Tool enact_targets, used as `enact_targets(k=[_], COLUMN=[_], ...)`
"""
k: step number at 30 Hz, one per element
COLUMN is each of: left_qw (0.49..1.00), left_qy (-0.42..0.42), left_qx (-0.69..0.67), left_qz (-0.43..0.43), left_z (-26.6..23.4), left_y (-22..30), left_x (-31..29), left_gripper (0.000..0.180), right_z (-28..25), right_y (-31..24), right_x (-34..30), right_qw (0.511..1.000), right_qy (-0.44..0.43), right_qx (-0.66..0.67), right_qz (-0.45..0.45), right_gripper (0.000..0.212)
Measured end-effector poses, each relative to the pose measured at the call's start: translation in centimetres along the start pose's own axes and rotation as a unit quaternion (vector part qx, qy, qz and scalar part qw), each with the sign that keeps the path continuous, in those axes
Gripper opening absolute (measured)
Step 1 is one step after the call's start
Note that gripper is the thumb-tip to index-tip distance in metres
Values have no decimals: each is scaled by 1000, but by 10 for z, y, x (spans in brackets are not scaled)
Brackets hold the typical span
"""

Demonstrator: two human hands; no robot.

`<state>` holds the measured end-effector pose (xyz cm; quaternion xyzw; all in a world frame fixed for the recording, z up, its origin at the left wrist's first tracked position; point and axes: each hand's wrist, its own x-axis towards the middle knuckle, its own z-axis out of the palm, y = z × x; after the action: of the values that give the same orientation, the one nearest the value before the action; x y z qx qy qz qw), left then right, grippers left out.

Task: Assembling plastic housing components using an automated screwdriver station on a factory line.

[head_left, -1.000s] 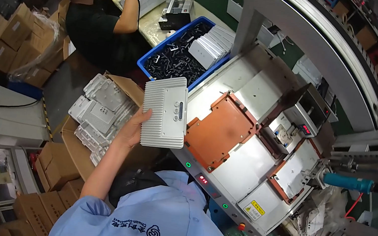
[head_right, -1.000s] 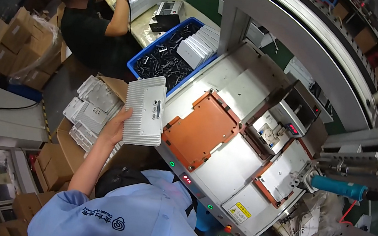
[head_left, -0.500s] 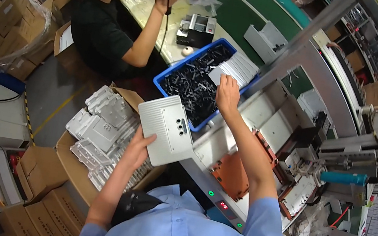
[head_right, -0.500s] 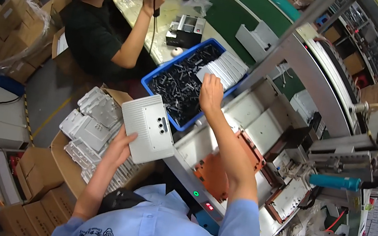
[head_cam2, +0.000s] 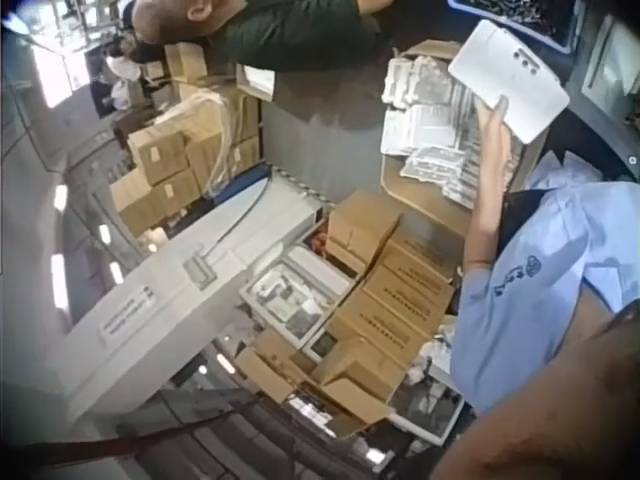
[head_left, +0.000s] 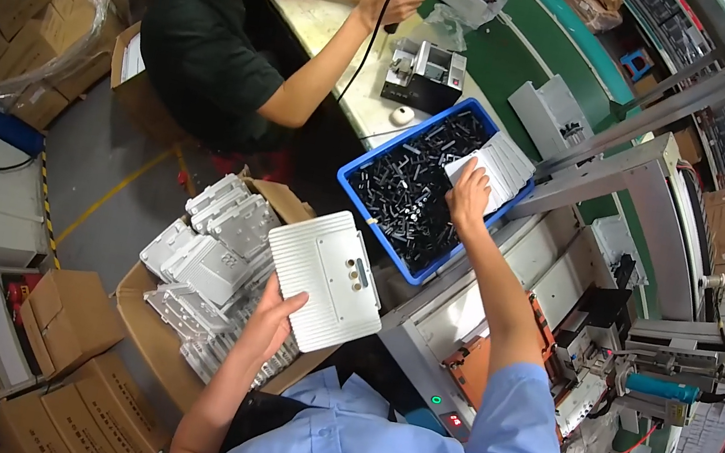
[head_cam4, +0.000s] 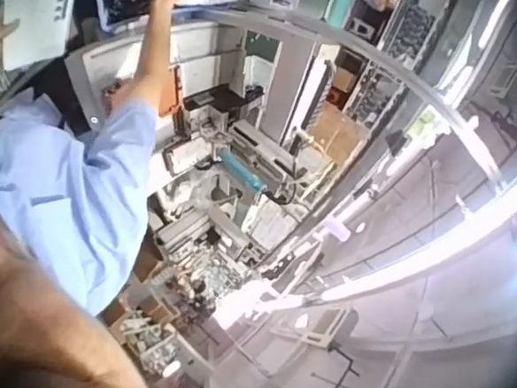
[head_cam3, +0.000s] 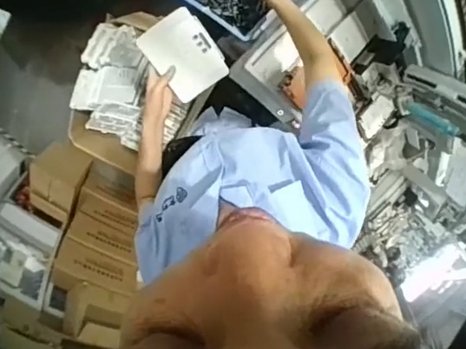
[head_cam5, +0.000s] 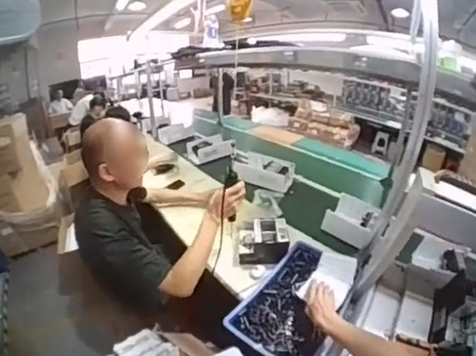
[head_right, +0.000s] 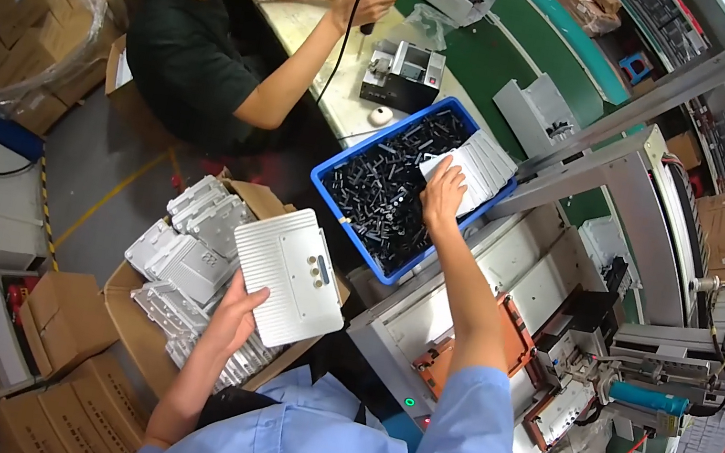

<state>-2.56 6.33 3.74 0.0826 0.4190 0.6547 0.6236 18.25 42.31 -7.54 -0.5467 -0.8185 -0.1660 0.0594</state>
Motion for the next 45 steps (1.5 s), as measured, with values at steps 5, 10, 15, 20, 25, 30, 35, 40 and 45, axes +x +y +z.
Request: enact_targets(k=[5,10,15,20,25,30,35,40,45], left_qw=[1000,999,998,994,977,957,926,767,584], left_qy=[-24,-48,-40,-90,-145,-205,-284,-448,-583], left_qx=[-7,5,30,44,123,188,239,414,404], left_qz=[-1,-2,49,54,95,77,63,200,396], left_z=[8,21,41,87,123,151,179,194,230], left_y=[-3,-12,-24,-40,-64,-78,-98,-101,-90], left_x=[11,11,2,-9,-23,-40,-64,-83,-88], left_gripper=[57,54,52,54,53,48,50,38,36], right_z=[-12,-66,-191,-247,-258,-258,-277,-341,-370], right_y=[33,22,-18,-33,5,54,84,125,138], right_x=[-4,-9,-88,-178,-210,-244,-282,-345,-385], right_qw=[993,961,871,897,911,803,613,708,579], right_qy=[-11,31,-156,0,67,71,169,81,85], right_qx=[114,276,465,440,406,577,717,590,710], right_qz=[1,-7,5,-31,35,134,284,380,392], right_gripper=[86,78,80,76,73,64,54,45,40])
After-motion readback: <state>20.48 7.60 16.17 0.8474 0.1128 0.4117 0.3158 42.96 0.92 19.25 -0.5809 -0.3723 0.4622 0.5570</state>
